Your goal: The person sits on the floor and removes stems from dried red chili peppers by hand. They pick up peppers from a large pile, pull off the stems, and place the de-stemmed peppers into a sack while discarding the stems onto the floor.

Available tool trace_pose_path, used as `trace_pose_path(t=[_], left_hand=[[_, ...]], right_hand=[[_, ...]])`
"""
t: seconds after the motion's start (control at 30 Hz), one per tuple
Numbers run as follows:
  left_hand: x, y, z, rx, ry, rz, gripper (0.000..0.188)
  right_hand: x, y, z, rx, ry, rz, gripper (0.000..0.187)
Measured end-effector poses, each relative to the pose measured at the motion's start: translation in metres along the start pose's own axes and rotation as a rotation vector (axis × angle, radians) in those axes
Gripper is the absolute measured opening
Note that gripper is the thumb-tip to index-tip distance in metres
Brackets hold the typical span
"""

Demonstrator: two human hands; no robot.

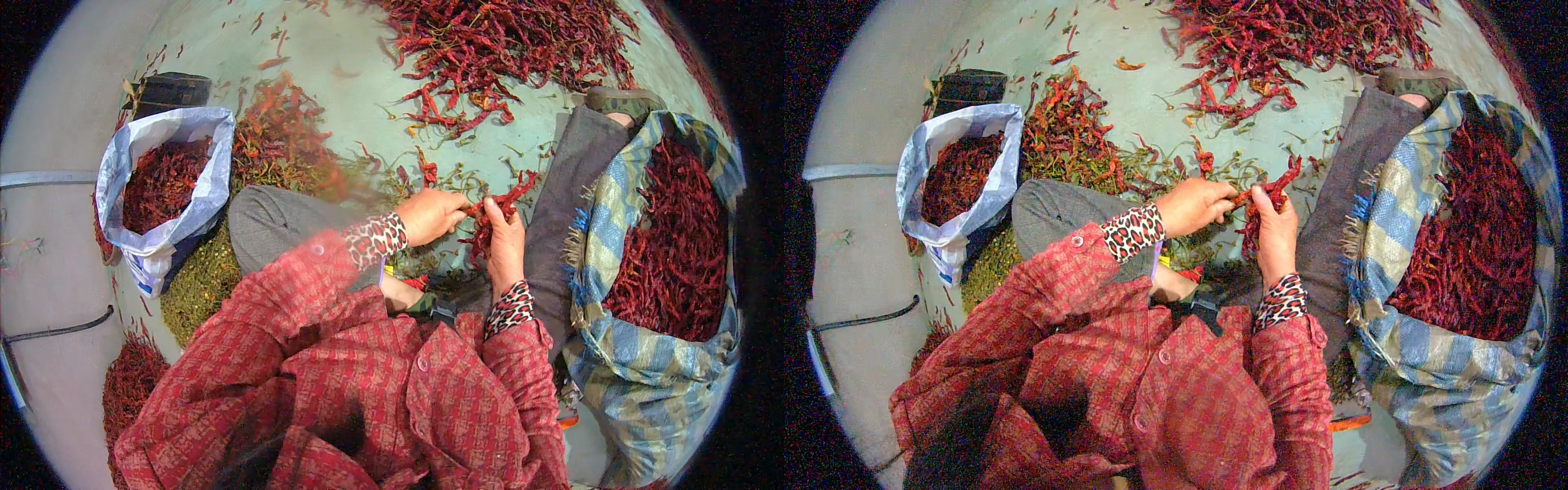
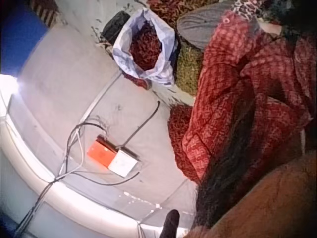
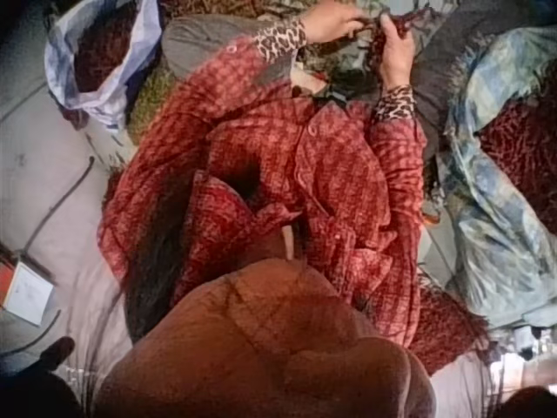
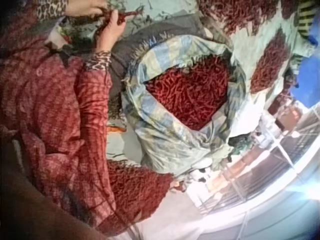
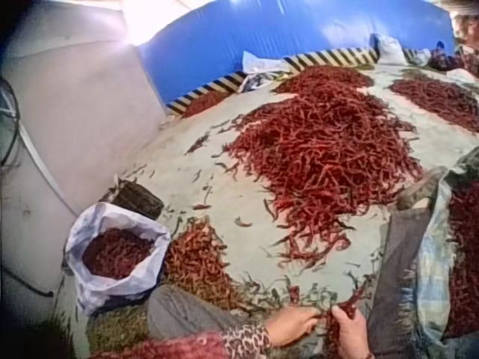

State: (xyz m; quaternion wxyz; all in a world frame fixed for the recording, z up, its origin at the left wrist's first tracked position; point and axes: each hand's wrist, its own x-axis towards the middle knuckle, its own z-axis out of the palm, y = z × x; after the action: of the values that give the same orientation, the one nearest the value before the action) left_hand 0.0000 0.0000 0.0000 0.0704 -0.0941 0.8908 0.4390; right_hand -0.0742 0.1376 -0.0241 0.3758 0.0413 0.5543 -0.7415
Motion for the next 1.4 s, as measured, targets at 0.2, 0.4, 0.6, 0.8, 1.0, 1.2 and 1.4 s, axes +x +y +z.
trace_pose_path(t=[0.2,0.4,0.6,0.8,1.0,1.2,1.4], left_hand=[[0.025,-0.013,0.01,0.185,0.071,-0.112,0.018],[0.029,-0.052,-0.036,0.453,-0.015,-0.212,0.026],[0.095,-0.077,-0.049,0.509,0.285,-0.555,0.03],[0.053,-0.132,-0.066,0.459,0.234,-0.417,0.026],[-0.007,-0.048,-0.029,0.247,0.017,0.11,0.02],[-0.017,-0.008,-0.007,-0.046,-0.06,0.038,0.022],[0.006,-0.037,0.005,-0.039,0.003,-0.196,0.025]], right_hand=[[-0.006,-0.02,0.006,0.044,0.121,-0.097,0.014],[-0.003,-0.03,0.007,0.113,0.042,0.044,0.015],[0.012,0.0,-0.006,0.318,-0.071,0.029,0.013],[0.011,0.0,0.0,0.203,-0.022,0.044,0.015],[0.005,0.004,0.005,0.047,-0.164,0.085,0.016],[-0.002,-0.002,0.008,0.07,-0.196,0.103,0.014],[-0.012,-0.008,0.01,-0.114,-0.318,0.035,0.012]])
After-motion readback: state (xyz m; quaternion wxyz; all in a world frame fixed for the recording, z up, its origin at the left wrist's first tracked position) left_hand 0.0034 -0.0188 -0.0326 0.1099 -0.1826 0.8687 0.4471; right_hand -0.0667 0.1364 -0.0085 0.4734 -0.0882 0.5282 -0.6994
